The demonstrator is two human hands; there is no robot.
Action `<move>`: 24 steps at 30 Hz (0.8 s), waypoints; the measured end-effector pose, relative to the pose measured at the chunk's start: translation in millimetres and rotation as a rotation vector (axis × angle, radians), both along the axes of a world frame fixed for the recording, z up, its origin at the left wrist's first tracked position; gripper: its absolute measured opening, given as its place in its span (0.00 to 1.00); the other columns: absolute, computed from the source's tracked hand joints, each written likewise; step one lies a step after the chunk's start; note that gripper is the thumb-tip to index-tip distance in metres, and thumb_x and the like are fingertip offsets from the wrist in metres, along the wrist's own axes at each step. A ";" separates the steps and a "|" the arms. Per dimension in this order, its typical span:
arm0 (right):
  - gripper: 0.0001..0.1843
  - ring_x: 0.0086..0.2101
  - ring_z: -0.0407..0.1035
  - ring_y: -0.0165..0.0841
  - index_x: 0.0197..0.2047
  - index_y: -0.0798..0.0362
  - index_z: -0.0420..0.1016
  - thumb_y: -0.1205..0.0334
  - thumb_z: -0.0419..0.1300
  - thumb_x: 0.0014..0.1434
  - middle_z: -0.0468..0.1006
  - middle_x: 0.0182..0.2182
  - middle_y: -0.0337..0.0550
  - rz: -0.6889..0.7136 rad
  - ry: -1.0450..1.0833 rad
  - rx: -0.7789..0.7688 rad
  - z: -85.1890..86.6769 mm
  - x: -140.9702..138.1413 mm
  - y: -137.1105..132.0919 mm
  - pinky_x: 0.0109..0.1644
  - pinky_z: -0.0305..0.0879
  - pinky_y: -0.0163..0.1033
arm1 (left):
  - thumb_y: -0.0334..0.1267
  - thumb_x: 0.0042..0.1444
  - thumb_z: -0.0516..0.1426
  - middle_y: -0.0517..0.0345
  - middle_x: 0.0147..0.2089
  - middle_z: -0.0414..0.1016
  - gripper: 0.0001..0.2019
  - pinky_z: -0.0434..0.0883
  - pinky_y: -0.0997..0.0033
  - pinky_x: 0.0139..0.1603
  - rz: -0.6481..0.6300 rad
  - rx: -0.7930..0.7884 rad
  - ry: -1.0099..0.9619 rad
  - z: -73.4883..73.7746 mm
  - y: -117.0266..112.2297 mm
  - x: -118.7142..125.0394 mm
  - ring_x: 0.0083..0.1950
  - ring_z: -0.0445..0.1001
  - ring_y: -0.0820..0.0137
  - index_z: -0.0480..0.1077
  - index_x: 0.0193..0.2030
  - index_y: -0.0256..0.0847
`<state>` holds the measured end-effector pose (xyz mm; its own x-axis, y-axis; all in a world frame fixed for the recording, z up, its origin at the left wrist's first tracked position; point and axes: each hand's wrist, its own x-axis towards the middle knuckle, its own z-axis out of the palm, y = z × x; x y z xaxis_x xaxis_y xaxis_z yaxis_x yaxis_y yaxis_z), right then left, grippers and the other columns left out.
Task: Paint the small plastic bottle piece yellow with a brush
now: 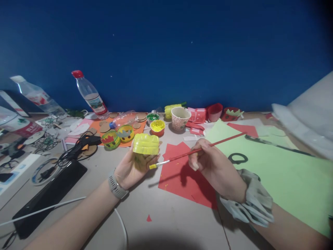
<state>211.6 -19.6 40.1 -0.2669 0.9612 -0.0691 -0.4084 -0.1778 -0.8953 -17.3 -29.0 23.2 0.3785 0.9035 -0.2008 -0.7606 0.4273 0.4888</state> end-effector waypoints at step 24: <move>0.16 0.15 0.64 0.24 0.25 0.51 0.72 0.56 0.53 0.62 0.68 0.16 0.36 -0.026 -0.330 0.368 67.3 43.3 -5.3 0.18 0.57 0.31 | 0.44 0.50 0.63 0.46 0.55 0.72 0.34 0.67 0.61 0.56 -0.441 0.242 0.100 -7.6 -9.3 -1.2 0.54 0.72 0.58 0.61 0.63 0.40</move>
